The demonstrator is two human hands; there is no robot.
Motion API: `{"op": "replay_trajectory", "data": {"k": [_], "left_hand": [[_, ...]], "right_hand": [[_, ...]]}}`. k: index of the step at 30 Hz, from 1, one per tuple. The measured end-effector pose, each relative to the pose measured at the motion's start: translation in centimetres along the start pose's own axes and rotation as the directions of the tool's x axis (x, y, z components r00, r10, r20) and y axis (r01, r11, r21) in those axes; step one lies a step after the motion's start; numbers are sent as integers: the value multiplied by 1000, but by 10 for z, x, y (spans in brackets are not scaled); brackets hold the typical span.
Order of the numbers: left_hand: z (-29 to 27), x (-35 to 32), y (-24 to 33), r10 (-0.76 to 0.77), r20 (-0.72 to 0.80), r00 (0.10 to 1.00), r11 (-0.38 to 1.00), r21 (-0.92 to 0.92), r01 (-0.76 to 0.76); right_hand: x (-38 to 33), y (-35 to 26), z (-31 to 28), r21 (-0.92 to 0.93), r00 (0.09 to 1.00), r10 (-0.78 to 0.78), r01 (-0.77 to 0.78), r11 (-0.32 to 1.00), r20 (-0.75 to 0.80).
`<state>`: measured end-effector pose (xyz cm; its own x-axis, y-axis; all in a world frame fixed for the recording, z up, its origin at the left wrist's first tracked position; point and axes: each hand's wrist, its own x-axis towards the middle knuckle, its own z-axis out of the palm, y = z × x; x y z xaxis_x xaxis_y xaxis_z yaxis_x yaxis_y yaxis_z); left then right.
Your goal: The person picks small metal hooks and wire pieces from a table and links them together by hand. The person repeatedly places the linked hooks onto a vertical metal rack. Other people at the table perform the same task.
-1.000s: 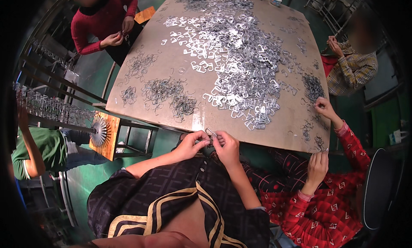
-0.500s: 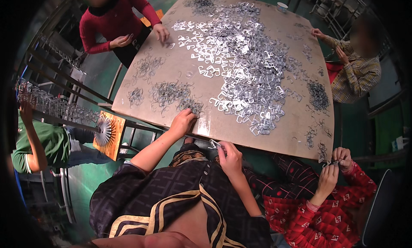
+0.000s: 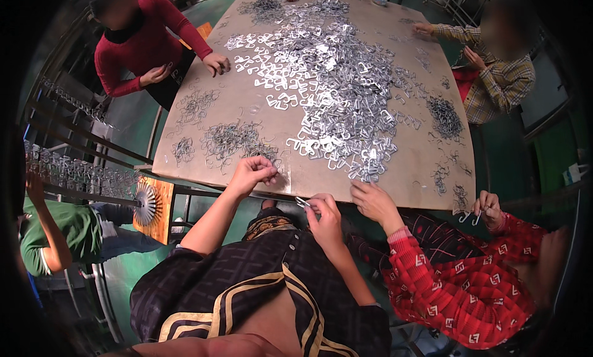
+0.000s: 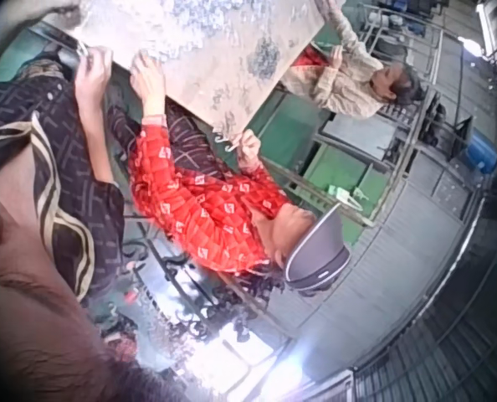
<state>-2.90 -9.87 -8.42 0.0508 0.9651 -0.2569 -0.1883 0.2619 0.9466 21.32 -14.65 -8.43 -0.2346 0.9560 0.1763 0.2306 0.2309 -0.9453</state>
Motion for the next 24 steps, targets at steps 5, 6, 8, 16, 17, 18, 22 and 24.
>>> {"op": "replay_trajectory", "data": {"k": [5,6,8,16,17,18,22,24], "left_hand": [[39,-36,2,164,303,939,946,221,-236],[43,-37,0,172,300,938,939,239,-249],[50,-40,-1,191,292,937,922,273,-273],[56,-34,-7,132,328,936,941,257,-222],[55,-32,-11,144,347,927,932,266,-245],[55,-31,-13,157,366,917,924,274,-268],[60,-30,-14,115,352,929,934,280,-222],[61,-34,-14,105,342,934,936,283,-208]], "right_hand": [[1,0,1,-14,1000,-11,11,1000,-10],[1,0,1,-7,1000,-6,6,1000,-13],[1,1,1,-2,1000,0,0,1000,-15],[3,6,-2,20,1000,6,-6,1000,8],[3,6,-2,20,1000,6,-7,1000,12],[2,7,-2,18,1000,7,-8,1000,15],[2,10,-5,17,999,-5,4,1000,32],[2,11,-7,35,999,-18,17,999,45]]}}
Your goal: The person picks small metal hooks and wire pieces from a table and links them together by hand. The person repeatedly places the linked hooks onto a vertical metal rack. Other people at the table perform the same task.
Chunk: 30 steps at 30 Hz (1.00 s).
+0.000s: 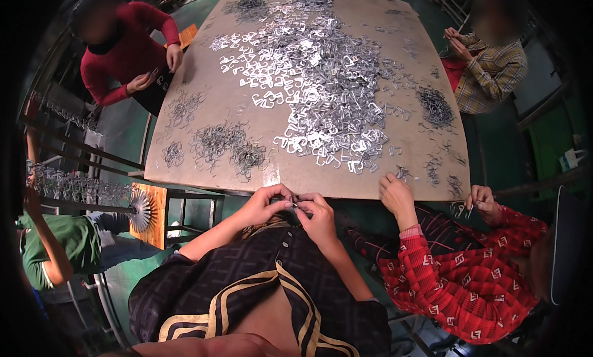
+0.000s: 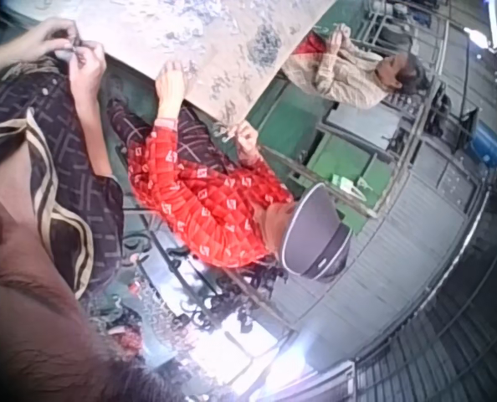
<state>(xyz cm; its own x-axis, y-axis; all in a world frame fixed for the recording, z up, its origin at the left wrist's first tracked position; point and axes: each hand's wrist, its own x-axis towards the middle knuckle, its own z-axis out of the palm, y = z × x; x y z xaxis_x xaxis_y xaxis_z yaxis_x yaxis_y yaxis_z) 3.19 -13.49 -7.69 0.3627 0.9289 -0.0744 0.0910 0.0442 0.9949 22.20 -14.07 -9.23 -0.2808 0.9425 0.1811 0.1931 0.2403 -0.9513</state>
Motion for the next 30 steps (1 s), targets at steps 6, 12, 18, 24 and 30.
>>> {"op": "replay_trajectory", "data": {"k": [6,12,18,24,30], "left_hand": [[3,-8,13,69,75,995,996,51,-73],[11,-16,12,176,94,980,976,112,-186],[9,-14,1,199,130,971,959,180,-220],[3,-24,2,152,93,984,969,182,-167],[7,-21,5,160,92,983,965,194,-175]], "right_hand": [[12,32,-34,-88,970,99,-121,989,-220],[49,91,-67,-722,961,-26,-188,666,-274],[67,95,-78,-731,950,111,-297,614,-292],[76,61,-70,-738,945,-121,-154,657,-304],[65,44,-49,-106,927,111,-158,982,-359]]}}
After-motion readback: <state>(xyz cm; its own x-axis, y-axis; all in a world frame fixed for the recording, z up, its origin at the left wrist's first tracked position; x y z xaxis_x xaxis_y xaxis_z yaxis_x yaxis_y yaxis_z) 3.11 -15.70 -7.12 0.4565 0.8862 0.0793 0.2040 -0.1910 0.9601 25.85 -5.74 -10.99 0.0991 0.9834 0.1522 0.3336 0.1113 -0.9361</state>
